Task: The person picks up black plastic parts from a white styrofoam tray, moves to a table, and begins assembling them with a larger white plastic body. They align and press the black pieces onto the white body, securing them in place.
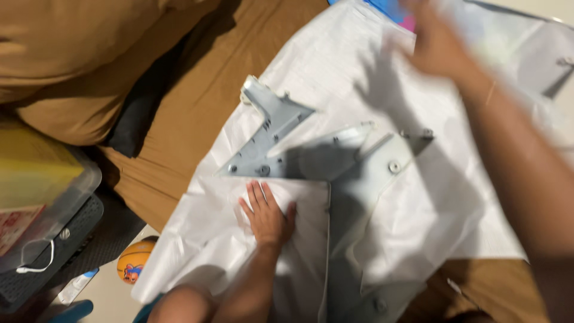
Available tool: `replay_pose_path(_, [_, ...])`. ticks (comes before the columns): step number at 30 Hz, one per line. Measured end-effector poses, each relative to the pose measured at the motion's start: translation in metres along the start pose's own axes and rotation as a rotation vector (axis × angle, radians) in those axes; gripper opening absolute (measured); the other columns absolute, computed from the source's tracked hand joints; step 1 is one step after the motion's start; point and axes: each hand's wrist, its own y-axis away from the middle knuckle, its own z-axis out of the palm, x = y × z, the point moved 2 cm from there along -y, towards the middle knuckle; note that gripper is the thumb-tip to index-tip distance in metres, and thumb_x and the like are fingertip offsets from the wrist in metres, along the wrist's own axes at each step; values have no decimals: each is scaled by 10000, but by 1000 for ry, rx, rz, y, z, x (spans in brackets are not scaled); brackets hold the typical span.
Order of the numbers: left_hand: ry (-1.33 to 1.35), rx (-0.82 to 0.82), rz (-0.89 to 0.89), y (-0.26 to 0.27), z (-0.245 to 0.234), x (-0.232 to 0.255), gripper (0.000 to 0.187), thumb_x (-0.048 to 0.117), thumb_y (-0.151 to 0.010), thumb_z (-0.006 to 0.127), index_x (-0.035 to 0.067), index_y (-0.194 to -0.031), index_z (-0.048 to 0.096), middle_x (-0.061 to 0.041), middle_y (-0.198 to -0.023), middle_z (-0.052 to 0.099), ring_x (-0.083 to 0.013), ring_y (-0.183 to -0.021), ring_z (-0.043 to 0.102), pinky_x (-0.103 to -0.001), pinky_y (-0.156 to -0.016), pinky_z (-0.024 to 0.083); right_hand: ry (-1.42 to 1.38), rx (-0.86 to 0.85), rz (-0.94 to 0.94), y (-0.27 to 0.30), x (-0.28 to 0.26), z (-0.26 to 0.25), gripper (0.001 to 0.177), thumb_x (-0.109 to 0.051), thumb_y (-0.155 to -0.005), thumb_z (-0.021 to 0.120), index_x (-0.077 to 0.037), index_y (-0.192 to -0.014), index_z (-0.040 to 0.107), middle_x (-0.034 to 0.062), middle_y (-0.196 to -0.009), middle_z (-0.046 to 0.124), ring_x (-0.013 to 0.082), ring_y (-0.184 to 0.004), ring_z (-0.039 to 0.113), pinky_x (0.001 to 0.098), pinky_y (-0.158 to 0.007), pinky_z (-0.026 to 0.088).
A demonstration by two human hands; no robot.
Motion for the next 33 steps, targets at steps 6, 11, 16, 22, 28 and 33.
replay_pose_path(6, [-46,103,58,-6,-12,8,992,634,-915,518,-76,-1557,255,-276,-1655,182,-389,-1561,59,-644,-1214,-16,-122,-216,588,260,-171,16,611,-272,-822,763,-52,-1363,583,241,-1326,577,421,-1195,572,466,-1055,470])
replay_pose_path(11, [41,29,69,-22,-53,24,938,592,-979,507,-60,-1579,197,-239,-1678,121,-386,-1569,21,-655,-1215,-11,146,-517,617,335,-236,41,802,-410,-833,729,-95,-1501,416,258,-1598,258,452,-1465,245,539,-1147,273])
replay_pose_path(16, [-80,-331,12,-22,-104,54,741,504,-920,597,16,-1458,452,-170,-1584,361,-350,-1466,306,-559,-1178,265,143,-456,583,352,-209,65,848,-442,-868,664,-97,-1578,353,257,-1675,192,459,-1538,195,596,-1188,253])
replay_pose_path(22, [132,-581,112,37,-61,96,537,450,-886,662,21,-1209,681,-195,-1245,691,-352,-1181,656,-438,-1001,526,106,-494,609,354,-197,75,788,-444,-905,619,-132,-1578,354,252,-1674,170,465,-1537,155,604,-1189,209])
replay_pose_path(28, [386,-470,23,41,-2,83,373,219,-786,720,28,-1094,632,-201,-1100,710,-353,-1069,678,-409,-927,540,118,-520,615,347,-191,73,820,-484,-904,603,-157,-1603,326,239,-1682,137,452,-1544,124,594,-1205,191])
replay_pose_path(33, [436,-454,-38,56,-6,84,148,80,-788,638,82,-936,650,-148,-955,730,-314,-937,698,-391,-844,547,138,-591,677,344,-181,63,851,-569,-900,589,-216,-1613,286,238,-1687,88,446,-1546,93,559,-1213,188])
